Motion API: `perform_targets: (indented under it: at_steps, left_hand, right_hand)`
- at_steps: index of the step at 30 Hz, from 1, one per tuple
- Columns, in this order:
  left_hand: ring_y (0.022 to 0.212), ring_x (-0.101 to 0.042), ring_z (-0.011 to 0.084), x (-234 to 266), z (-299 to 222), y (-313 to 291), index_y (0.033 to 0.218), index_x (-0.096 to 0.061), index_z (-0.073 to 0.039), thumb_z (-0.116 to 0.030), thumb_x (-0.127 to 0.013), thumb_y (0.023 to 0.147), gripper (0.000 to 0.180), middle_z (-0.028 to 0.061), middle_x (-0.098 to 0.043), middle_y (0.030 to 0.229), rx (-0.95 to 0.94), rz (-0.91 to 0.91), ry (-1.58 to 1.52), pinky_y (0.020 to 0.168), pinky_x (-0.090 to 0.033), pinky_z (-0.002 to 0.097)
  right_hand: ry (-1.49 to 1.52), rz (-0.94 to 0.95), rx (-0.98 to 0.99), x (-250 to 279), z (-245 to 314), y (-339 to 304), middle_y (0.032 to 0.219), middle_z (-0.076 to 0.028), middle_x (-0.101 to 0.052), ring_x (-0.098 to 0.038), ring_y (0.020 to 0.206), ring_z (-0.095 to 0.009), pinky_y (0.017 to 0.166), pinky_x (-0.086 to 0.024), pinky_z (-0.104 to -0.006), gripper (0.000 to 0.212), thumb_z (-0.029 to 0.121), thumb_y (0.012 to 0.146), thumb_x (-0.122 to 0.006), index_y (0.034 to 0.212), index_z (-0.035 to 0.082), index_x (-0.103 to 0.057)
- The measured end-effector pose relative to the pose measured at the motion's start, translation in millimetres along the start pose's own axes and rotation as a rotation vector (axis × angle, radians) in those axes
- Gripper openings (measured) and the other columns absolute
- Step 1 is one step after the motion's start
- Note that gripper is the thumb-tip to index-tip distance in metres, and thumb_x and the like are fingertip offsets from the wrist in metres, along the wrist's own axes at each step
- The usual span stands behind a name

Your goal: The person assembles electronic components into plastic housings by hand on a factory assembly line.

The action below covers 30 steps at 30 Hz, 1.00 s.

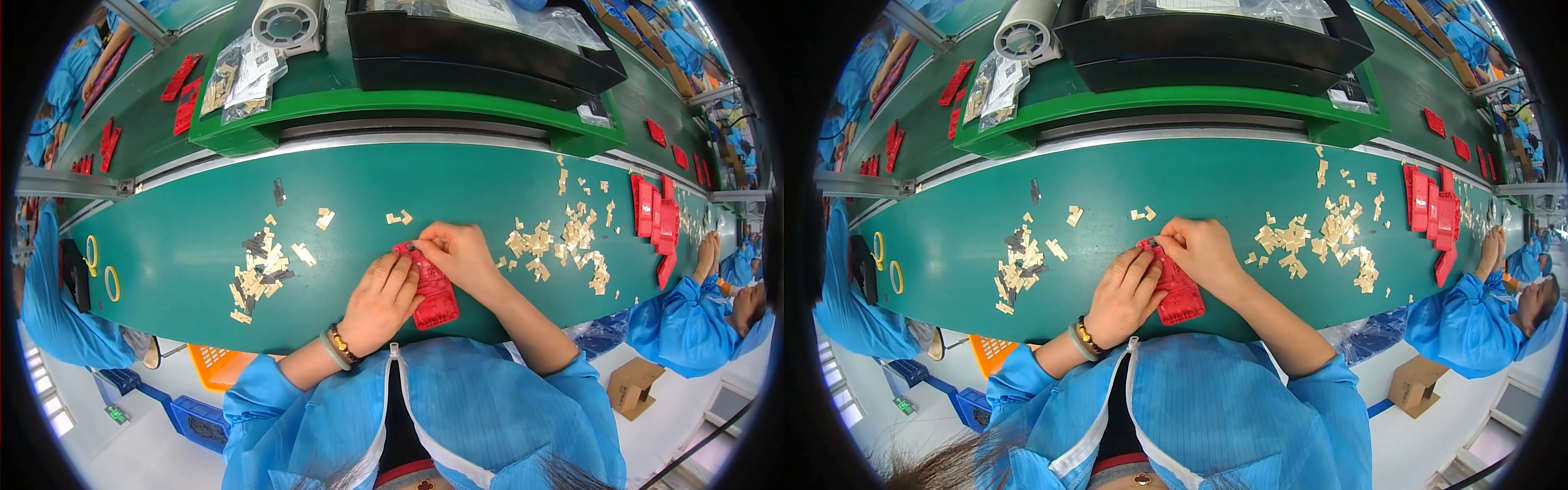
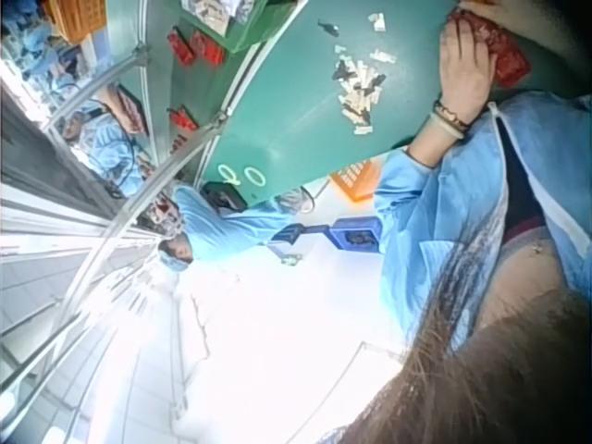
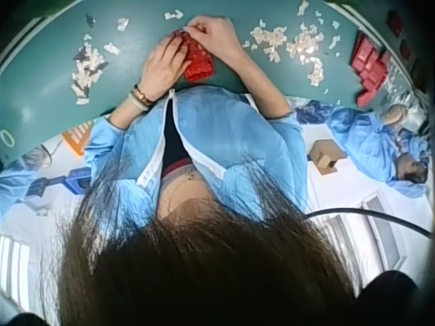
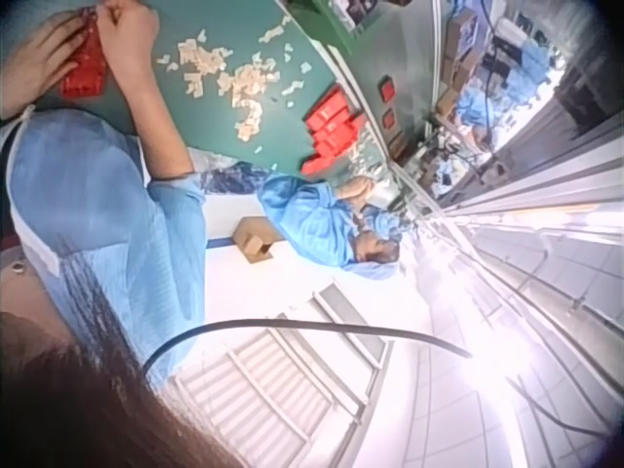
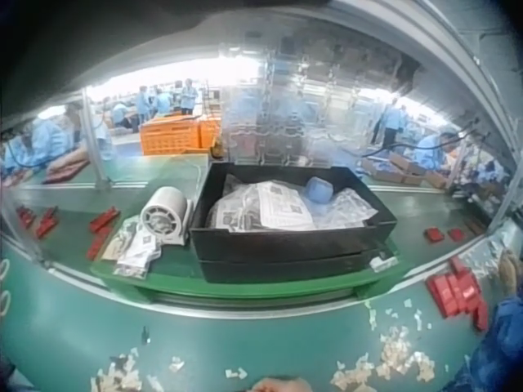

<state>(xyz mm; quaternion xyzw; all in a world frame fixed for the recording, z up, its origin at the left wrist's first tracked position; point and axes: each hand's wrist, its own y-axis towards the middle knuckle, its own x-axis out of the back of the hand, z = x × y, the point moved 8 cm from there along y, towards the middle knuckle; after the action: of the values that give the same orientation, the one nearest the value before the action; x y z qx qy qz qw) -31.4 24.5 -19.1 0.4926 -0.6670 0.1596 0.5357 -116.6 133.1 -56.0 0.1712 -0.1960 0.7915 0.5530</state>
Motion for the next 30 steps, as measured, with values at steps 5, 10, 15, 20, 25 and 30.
perform_targets:
  at_steps: [5, 10, 15, 20, 25, 30]
  left_hand:
    - [0.117, -0.050, 0.0334, -2, 2, -1, 0.111, -0.060, 0.004, -0.023, -0.069, 0.080, 0.042, 0.0187, -0.053, 0.122, 0.019, 0.007, -0.019, 0.099, -0.043, 0.0444]
    - [0.115, -0.050, 0.0326, 0, 2, 0, 0.111, -0.060, 0.003, -0.023, -0.068, 0.080, 0.041, 0.0180, -0.053, 0.123, 0.031, 0.010, 0.002, 0.095, -0.044, 0.0430]
    - [0.113, -0.050, 0.0328, -4, 5, -3, 0.111, -0.059, 0.003, -0.023, -0.068, 0.080, 0.041, 0.0170, -0.052, 0.122, 0.043, 0.020, -0.029, 0.095, -0.044, 0.0414]
    - [0.113, -0.050, 0.0331, -5, 6, -4, 0.112, -0.060, 0.003, -0.022, -0.068, 0.081, 0.041, 0.0171, -0.052, 0.121, 0.038, 0.024, -0.036, 0.095, -0.045, 0.0406]
    - [0.112, -0.050, 0.0333, -5, 6, -3, 0.112, -0.060, 0.003, -0.022, -0.068, 0.081, 0.040, 0.0172, -0.052, 0.122, 0.037, 0.018, -0.039, 0.095, -0.045, 0.0402]
    - [0.111, -0.050, 0.0343, -3, 7, -1, 0.110, -0.059, 0.002, -0.022, -0.069, 0.079, 0.040, 0.0181, -0.052, 0.122, 0.038, 0.017, -0.065, 0.094, -0.044, 0.0428]
  right_hand:
    - [-0.031, 0.005, 0.018, 0, 3, 0, 0.057, -0.007, -0.060, -0.058, 0.048, -0.021, 0.047, -0.044, -0.0339, 0.012, 0.015, 0.082, -0.068, 0.077, 0.004, -0.066]
    - [-0.102, -0.010, 0.103, -1, 11, -1, 0.058, -0.008, -0.060, -0.053, 0.046, -0.013, 0.045, -0.042, -0.0277, 0.011, 0.012, 0.084, -0.070, 0.081, 0.002, -0.066]
    - [-0.117, -0.036, 0.139, -1, 13, -2, 0.058, -0.009, -0.060, -0.054, 0.046, -0.016, 0.045, -0.043, -0.0285, 0.011, 0.012, 0.084, -0.070, 0.081, 0.002, -0.065]
    - [-0.104, -0.065, 0.182, 1, 14, -3, 0.059, -0.009, -0.060, -0.055, 0.047, -0.016, 0.045, -0.042, -0.0288, 0.011, 0.012, 0.084, -0.070, 0.081, 0.002, -0.065]
    - [-0.107, 0.015, 0.167, 0, 14, -1, 0.059, -0.009, -0.060, -0.056, 0.047, -0.016, 0.046, -0.043, -0.0296, 0.010, 0.012, 0.084, -0.069, 0.081, 0.003, -0.065]
    - [-0.233, -0.030, 0.241, -4, 21, -2, 0.062, -0.009, -0.061, -0.059, 0.050, -0.020, 0.048, -0.045, -0.0315, 0.011, 0.015, 0.084, -0.068, 0.083, 0.004, -0.066]
